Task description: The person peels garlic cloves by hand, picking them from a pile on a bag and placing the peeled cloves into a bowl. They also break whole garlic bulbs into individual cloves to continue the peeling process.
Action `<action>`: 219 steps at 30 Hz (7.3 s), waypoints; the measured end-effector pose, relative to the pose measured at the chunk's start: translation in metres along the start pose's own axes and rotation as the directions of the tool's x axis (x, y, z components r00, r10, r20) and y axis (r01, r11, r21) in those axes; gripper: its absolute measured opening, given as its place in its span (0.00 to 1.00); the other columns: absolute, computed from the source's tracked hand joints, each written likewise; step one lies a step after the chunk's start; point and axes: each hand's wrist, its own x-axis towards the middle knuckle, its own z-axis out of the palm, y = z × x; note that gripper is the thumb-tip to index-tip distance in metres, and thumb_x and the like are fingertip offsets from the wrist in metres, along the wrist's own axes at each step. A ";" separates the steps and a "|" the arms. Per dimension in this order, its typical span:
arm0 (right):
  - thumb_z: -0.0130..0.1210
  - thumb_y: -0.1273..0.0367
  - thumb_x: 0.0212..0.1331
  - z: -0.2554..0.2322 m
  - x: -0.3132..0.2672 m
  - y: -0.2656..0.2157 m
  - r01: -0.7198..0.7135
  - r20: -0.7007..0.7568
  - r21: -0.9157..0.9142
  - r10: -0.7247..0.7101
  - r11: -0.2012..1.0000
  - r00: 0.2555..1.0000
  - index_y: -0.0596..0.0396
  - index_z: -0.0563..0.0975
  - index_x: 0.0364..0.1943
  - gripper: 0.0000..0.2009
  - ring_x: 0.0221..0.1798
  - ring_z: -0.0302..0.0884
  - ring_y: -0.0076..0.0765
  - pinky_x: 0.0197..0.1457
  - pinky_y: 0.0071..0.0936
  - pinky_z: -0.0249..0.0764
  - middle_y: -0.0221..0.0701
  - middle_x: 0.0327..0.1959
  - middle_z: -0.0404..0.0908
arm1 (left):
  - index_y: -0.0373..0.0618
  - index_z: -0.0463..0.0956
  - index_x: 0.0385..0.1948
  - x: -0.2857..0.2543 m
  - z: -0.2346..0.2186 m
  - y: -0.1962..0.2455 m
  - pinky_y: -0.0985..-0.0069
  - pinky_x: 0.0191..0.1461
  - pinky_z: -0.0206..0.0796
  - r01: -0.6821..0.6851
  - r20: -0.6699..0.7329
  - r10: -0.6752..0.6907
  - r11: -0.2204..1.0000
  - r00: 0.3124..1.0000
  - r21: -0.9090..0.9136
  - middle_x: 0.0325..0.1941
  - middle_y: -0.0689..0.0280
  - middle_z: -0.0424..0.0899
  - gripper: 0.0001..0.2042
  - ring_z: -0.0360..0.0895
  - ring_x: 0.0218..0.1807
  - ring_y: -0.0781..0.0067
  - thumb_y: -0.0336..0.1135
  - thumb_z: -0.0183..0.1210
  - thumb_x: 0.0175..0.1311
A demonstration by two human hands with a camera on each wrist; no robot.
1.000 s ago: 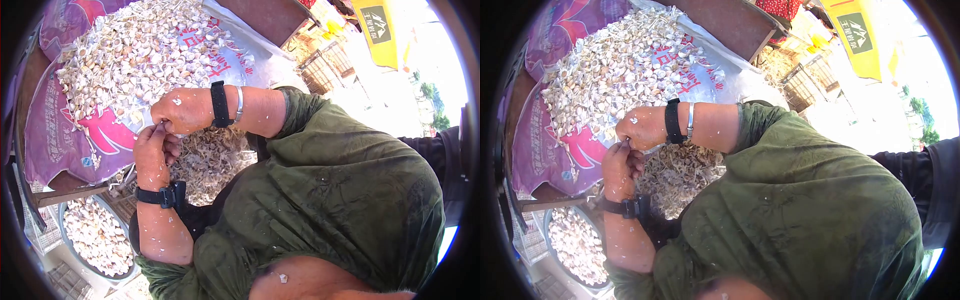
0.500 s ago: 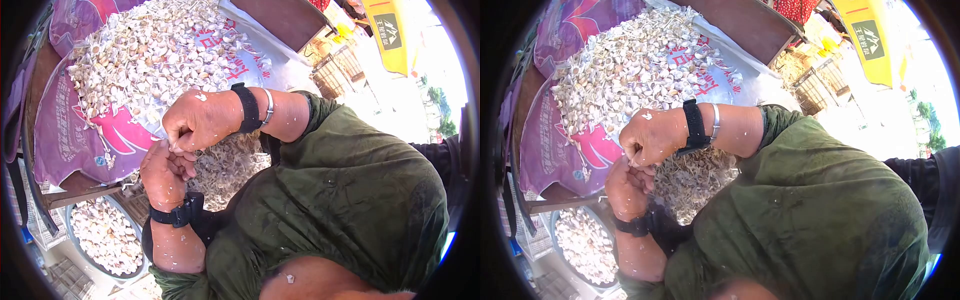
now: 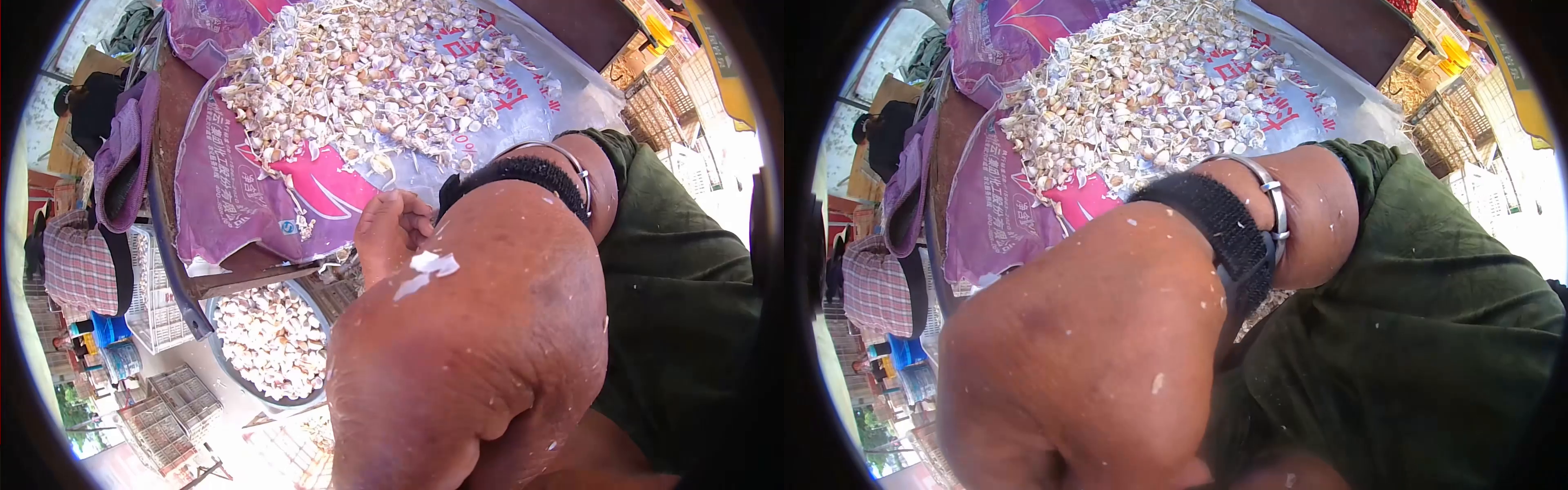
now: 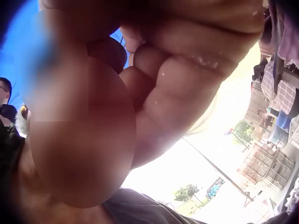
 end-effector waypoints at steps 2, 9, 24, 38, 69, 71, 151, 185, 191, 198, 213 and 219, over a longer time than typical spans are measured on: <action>0.60 0.76 0.53 0.005 0.000 0.000 -0.007 -0.005 0.011 0.007 1.000 1.000 0.63 0.78 0.28 0.03 0.21 0.78 0.23 0.22 0.21 0.70 0.33 0.20 0.79 | 0.40 0.73 0.30 0.002 -0.006 -0.002 0.81 0.19 0.62 -0.008 0.012 0.008 1.000 1.000 0.010 0.27 0.61 0.80 0.11 0.74 0.21 0.77 0.36 0.50 0.69; 0.60 0.76 0.52 0.016 0.004 -0.007 -0.027 -0.007 0.020 0.027 0.999 1.000 0.62 0.78 0.28 0.03 0.21 0.78 0.23 0.22 0.21 0.70 0.33 0.20 0.80 | 0.39 0.73 0.30 -0.018 0.000 0.008 0.80 0.21 0.64 -0.062 -0.020 0.062 0.998 0.998 -0.005 0.27 0.60 0.80 0.10 0.75 0.22 0.76 0.35 0.49 0.69; 0.50 0.74 0.56 -0.150 -0.126 0.069 -0.630 -0.631 -0.776 -0.054 0.032 0.774 0.57 0.78 0.32 0.05 0.28 0.81 0.36 0.33 0.33 0.75 0.36 0.29 0.82 | 0.40 0.75 0.30 -0.021 -0.010 0.001 0.82 0.23 0.56 0.055 0.127 -0.025 0.970 0.992 -0.238 0.37 0.60 0.79 0.16 0.70 0.30 0.74 0.43 0.47 0.70; 0.57 0.70 0.50 -0.210 -0.134 0.105 -0.744 -0.746 -0.662 0.174 -0.086 0.643 0.52 0.81 0.41 0.12 0.36 0.83 0.40 0.37 0.37 0.77 0.38 0.35 0.84 | 0.40 0.73 0.37 -0.009 -0.008 0.005 0.82 0.24 0.55 -0.018 0.067 0.032 0.981 0.997 -0.194 0.32 0.63 0.76 0.10 0.66 0.25 0.78 0.38 0.50 0.68; 0.64 0.75 0.49 0.006 -0.036 0.027 -0.174 -0.150 0.445 0.265 0.878 0.952 0.63 0.78 0.36 0.11 0.23 0.81 0.25 0.25 0.18 0.73 0.34 0.26 0.83 | 0.38 0.74 0.37 -0.014 -0.005 0.005 0.79 0.25 0.56 0.002 0.024 0.000 0.994 1.000 -0.110 0.31 0.62 0.78 0.11 0.67 0.25 0.77 0.38 0.50 0.67; 0.64 0.76 0.49 0.007 -0.047 0.024 -0.168 -0.179 0.471 0.281 0.866 0.943 0.63 0.78 0.36 0.10 0.23 0.81 0.25 0.26 0.18 0.74 0.35 0.27 0.83 | 0.38 0.74 0.38 -0.014 -0.001 0.004 0.79 0.25 0.56 0.009 0.037 -0.005 0.992 0.999 -0.123 0.31 0.62 0.77 0.11 0.67 0.25 0.77 0.37 0.50 0.67; 0.56 0.80 0.58 -0.096 -0.171 0.048 -0.235 -0.691 0.253 0.345 0.939 0.636 0.66 0.76 0.46 0.11 0.36 0.85 0.36 0.35 0.28 0.83 0.41 0.36 0.83 | 0.42 0.69 0.51 0.031 0.017 -0.023 0.80 0.23 0.61 0.057 0.131 -0.035 0.984 0.991 -0.172 0.33 0.66 0.76 0.15 0.72 0.29 0.75 0.33 0.53 0.64; 0.55 0.73 0.53 0.001 -0.177 0.011 -0.828 -0.667 -0.552 0.542 0.101 0.511 0.59 0.79 0.31 0.05 0.28 0.84 0.32 0.32 0.31 0.76 0.35 0.28 0.83 | 0.33 0.67 0.43 -0.105 -0.018 -0.003 0.79 0.25 0.62 0.025 0.438 0.200 0.889 0.876 -0.457 0.39 0.57 0.70 0.10 0.66 0.31 0.74 0.32 0.43 0.72; 0.57 0.72 0.48 -0.049 -0.227 0.006 -0.712 -0.713 -0.679 0.390 -0.179 0.583 0.56 0.81 0.29 0.06 0.36 0.82 0.44 0.39 0.38 0.76 0.39 0.29 0.83 | 0.31 0.59 0.57 -0.121 -0.218 0.048 0.76 0.29 0.63 -0.238 -0.134 0.204 0.677 0.970 -0.696 0.53 0.53 0.71 0.19 0.71 0.46 0.65 0.32 0.48 0.69; 0.52 0.75 0.47 -0.115 -0.239 0.038 -0.769 -0.824 -0.566 0.200 -0.296 0.530 0.56 0.82 0.31 0.09 0.37 0.82 0.49 0.41 0.41 0.77 0.43 0.31 0.83 | 0.34 0.48 0.68 -0.156 -0.317 0.046 0.71 0.43 0.69 -0.345 -0.417 -0.012 0.538 0.909 -0.769 0.68 0.48 0.61 0.29 0.65 0.68 0.53 0.35 0.47 0.69; 0.51 0.67 0.56 -0.158 -0.231 0.070 -0.844 -0.927 -0.370 0.221 -0.388 0.304 0.55 0.80 0.44 0.13 0.52 0.80 0.45 0.54 0.38 0.75 0.40 0.47 0.82 | 0.32 0.65 0.59 -0.147 -0.112 0.050 0.80 0.38 0.65 -0.382 0.001 0.394 0.891 0.919 -0.245 0.56 0.54 0.72 0.19 0.72 0.46 0.69 0.36 0.43 0.72; 0.56 0.69 0.58 -0.142 -0.243 0.045 -0.885 -0.957 0.076 0.281 0.460 0.064 0.61 0.78 0.43 0.12 0.26 0.82 0.28 0.25 0.26 0.76 0.38 0.34 0.85 | 0.36 0.68 0.56 -0.089 0.008 0.054 0.80 0.37 0.64 -0.200 0.166 0.209 0.977 0.964 -0.070 0.47 0.60 0.78 0.18 0.70 0.40 0.73 0.37 0.47 0.70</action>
